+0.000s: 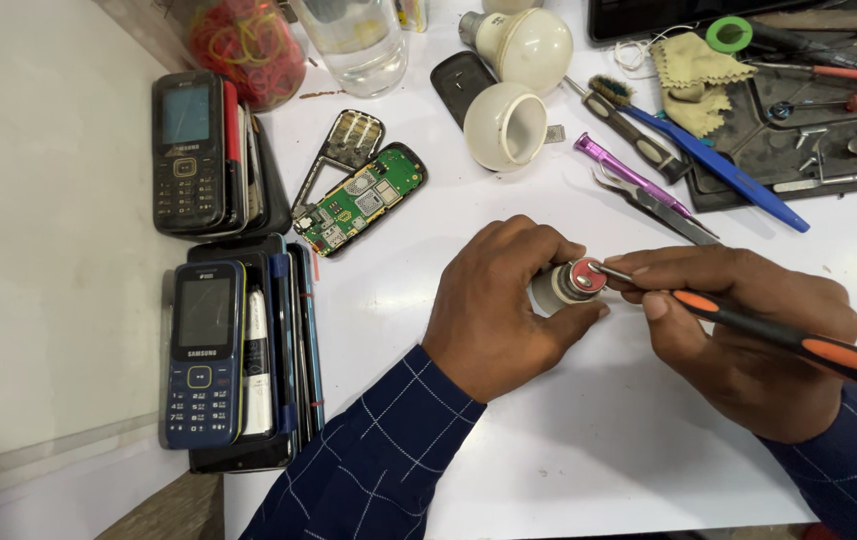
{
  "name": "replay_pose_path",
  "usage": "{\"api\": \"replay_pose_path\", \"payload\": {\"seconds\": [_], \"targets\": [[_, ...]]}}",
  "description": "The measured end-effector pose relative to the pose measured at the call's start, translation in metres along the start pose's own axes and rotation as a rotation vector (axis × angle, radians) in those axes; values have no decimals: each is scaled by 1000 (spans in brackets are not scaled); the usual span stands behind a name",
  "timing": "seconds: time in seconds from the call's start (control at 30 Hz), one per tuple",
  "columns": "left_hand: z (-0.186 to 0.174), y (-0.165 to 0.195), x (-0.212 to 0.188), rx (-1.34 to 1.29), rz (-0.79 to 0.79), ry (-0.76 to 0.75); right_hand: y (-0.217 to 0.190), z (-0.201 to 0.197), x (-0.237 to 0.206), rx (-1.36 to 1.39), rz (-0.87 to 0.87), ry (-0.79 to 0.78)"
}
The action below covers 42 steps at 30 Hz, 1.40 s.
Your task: The person uses tweezers and a screwdriver to adjust components on an LED light bulb module, then uses a soldering iron to reflow solder on the bulb's base contacts. The person repeatedly handles the bulb and tools on a cluttered workbench.
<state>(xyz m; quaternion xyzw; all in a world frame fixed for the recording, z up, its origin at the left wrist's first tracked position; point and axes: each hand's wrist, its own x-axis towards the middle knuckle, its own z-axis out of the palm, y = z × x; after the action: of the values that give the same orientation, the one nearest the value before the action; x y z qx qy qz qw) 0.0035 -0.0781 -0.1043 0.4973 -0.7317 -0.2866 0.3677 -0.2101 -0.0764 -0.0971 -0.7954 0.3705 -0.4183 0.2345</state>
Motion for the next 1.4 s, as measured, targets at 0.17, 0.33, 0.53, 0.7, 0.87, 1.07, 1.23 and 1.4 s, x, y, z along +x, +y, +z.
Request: {"api": "replay_pose_path", "payload": {"seconds": [0.17, 0.33, 0.53, 0.7, 0.87, 1.07, 1.23, 1.4], "targets": [[-1, 0, 0, -3, 10, 4, -2, 0, 0, 22, 32, -5], [0, 0, 0, -9, -1, 5, -2, 0, 3, 7, 11, 6], [-2, 1, 0, -3, 3, -8, -2, -1, -1, 95, 67, -10], [-1, 0, 0, -9, -9, -11, 11, -3, -8, 394, 361, 43], [1, 0, 0, 2, -21, -10, 43, -10, -13, 831, 590, 65], [1, -1, 0, 7, -14, -8, 58, -11, -19, 959, 677, 104], [-5, 1, 0, -19, 76, 10, 58, -12, -16, 990, 766, 132], [-11, 9, -6, -120, 96, 93, 56, -12, -16, 931, 802, 116]]}}
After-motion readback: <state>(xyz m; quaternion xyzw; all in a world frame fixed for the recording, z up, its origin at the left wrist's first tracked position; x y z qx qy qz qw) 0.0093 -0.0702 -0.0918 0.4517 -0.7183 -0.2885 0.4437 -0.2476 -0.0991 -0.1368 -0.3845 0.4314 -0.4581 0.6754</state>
